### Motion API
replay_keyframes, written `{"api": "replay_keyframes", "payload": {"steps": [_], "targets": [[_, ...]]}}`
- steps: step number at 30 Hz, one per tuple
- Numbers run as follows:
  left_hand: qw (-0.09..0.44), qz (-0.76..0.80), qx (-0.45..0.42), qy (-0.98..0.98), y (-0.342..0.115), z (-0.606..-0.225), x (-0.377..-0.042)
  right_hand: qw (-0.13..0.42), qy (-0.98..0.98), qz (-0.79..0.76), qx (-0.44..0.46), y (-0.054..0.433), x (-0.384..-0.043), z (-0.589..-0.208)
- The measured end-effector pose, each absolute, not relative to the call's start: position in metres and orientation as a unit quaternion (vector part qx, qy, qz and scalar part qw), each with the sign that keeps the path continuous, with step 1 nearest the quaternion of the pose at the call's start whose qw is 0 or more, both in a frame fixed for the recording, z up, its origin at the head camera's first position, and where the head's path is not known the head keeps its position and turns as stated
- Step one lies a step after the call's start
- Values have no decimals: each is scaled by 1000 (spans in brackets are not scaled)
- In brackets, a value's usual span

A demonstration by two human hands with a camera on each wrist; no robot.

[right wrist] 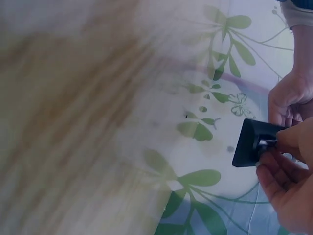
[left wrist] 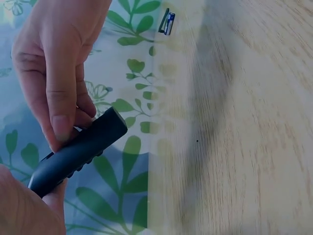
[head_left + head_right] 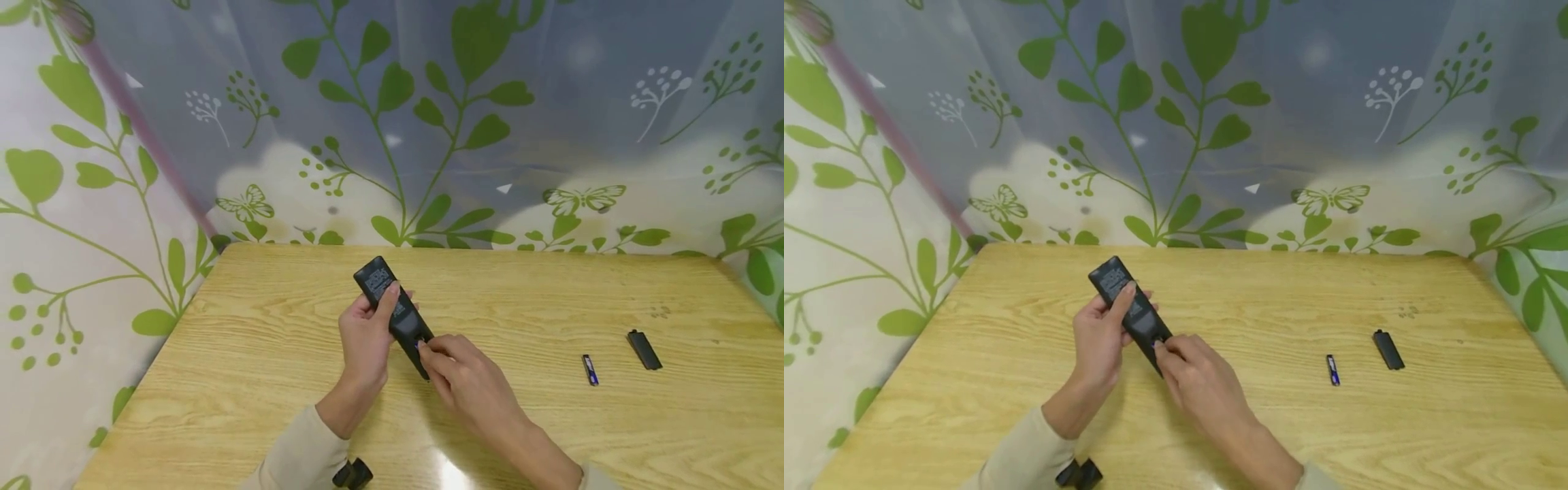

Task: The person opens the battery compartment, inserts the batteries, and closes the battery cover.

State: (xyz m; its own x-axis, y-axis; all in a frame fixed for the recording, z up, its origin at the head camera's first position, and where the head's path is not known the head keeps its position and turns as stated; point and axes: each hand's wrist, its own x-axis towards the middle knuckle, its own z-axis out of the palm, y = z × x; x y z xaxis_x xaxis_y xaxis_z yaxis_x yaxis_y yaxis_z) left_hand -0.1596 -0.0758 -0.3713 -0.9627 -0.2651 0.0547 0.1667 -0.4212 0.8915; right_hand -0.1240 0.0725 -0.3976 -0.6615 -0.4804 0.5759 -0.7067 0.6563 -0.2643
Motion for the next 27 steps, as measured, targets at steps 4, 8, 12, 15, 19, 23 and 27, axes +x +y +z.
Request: {"api": "replay_keyframes", "payload": {"steps": [4, 8, 12, 15, 19, 23, 27], "targets": [[133, -845, 40, -517, -77, -373, -159, 218, -888, 237, 327, 70, -120, -399], [138, -846, 38, -513, -79, -374, -159, 201, -896, 250, 307, 70, -116, -399], [139, -850, 45, -506, -79, -375, -159, 192, -898, 263, 296, 70, -114, -401], [141, -853, 43, -500, -79, -374, -159, 191, -896, 262, 304, 70, -114, -402], [146, -853, 36, -500, -78, -375, -158, 179, -898, 260, 305, 70, -114, -401], [146, -845, 42, -512, -79, -379, -158, 138, -906, 275, 291, 71, -113, -401], [149, -840, 46, -519, -82, -383, -160, 93, -907, 307, 272, 76, -114, -399]]}}
